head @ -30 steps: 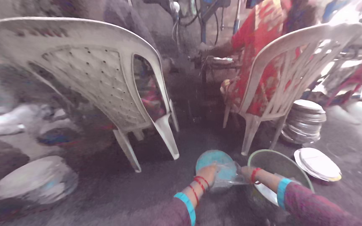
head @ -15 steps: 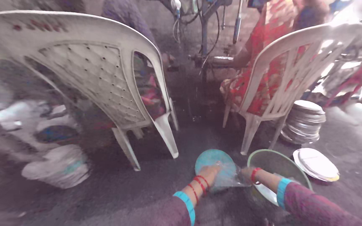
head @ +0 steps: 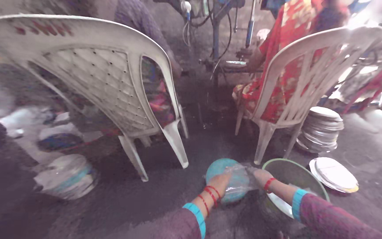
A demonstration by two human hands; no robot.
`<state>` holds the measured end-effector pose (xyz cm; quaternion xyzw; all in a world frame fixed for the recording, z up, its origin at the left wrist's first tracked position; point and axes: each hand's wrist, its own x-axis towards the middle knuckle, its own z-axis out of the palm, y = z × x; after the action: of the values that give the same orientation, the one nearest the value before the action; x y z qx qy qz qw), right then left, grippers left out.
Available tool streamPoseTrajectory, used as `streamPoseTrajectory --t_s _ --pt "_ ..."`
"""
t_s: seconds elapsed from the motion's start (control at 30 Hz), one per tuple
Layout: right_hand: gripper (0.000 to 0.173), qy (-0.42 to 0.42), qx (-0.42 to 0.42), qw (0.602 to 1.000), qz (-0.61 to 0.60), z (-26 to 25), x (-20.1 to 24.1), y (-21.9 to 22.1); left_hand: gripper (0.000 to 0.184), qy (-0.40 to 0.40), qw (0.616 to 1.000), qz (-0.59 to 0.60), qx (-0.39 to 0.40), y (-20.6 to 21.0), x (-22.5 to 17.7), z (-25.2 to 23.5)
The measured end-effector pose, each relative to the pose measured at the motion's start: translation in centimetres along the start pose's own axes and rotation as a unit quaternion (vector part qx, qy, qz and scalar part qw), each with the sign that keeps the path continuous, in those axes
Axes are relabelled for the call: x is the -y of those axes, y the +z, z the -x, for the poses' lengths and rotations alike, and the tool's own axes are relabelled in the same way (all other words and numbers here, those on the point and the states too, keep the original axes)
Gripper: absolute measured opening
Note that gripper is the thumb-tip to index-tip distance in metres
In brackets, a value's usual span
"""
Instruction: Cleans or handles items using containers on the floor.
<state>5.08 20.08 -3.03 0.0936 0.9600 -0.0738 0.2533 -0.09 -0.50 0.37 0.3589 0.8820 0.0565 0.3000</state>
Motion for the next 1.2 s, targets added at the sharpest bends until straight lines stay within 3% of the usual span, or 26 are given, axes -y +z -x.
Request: streamPoseTrajectory --t_s 0.1,0.2,0.27,0.37,0.47,0.7,0.8,1.2 --pt "0.071 0.006 -0.001 1.0 -0.002 -0.2 -0.1 0.2 0.081 -0.01 1.0 -0.004 0.007 0.0 0.1 0.0" --pt "0.069 0.011 0.008 1.0 -0.011 -0.3 -0.2 0.2 0.051 -0.022 0.998 -0.032 0.048 -0.4 -0.1 0.4" --pt "0.066 0.015 0.01 1.0 -0.017 -0.2 -0.1 0.1 0.042 -0.003 0.995 -0.056 0.084 -0.1 0.2 0.1" --pt "0.063 0.022 0.01 1.0 -0.011 0.0 0.0 -0.2 0.045 0.051 0.991 -0.065 0.105 0.2 0.4 -0.5" --pt "0.066 0.014 0.011 1.0 0.0 -0.1 -0.2 0.1 0.052 0.036 0.994 -0.062 0.087 -0.2 -0.2 0.0" --pt "0.063 -0.031 -0.023 0.999 -0.025 -0.8 -0.7 0.5 0.048 0.012 0.999 -0.006 -0.033 -0.6 0.5 -0.3" --pt "0.069 -0.041 -0.027 0.999 -0.02 -0.8 -0.5 0.5 0.057 0.016 0.998 0.016 -0.057 -0.6 0.4 -0.1" --pt "0.079 -0.043 -0.021 0.999 -0.008 -0.1 -0.2 0.2 0.061 0.017 0.999 0.007 -0.048 -0.6 0.3 0.1"
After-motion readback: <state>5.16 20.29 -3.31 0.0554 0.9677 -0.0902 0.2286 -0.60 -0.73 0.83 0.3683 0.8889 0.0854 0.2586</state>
